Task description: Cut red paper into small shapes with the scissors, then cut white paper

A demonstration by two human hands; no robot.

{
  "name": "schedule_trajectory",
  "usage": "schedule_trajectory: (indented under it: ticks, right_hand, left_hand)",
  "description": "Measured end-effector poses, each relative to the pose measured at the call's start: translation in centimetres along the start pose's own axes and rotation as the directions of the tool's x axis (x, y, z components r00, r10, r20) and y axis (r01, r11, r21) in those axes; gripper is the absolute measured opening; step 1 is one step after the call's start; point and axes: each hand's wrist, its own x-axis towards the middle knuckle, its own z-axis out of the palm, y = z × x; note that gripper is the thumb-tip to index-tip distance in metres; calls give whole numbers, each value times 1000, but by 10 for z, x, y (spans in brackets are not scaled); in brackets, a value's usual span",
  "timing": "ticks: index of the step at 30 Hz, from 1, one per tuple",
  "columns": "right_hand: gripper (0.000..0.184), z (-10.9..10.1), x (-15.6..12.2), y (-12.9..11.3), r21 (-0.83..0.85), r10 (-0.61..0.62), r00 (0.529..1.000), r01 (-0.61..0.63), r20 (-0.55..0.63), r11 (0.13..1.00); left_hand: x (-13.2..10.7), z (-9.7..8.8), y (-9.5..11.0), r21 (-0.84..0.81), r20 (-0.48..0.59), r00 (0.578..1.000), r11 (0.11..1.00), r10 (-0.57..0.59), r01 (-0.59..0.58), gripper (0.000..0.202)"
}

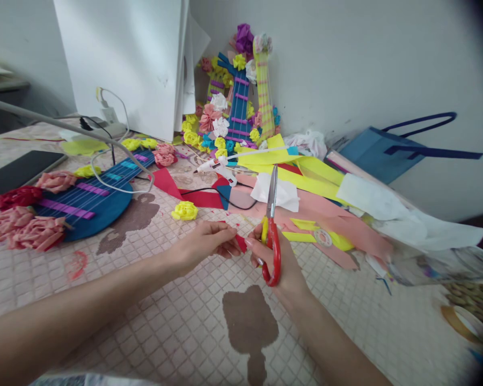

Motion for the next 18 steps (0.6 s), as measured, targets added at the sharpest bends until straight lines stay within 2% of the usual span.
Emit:
schedule_trajectory:
  ticks: [3,9,18]
  right_hand:
    - [31,0,0,0,10,7,1000,-7,-15,1000]
    - [29,1,0,0,32,7,1000,-8,1,999]
    - [30,2,-2,2,99,38,999,-38,0,994]
  left_hand:
    - [-1,1,0,14,5,1000,1000,12,-12,41]
    - [-2,1,-1,156,109,993,985,53,-70,20]
    - [-1,1,-4,157,166,985,985,50,-76,19]
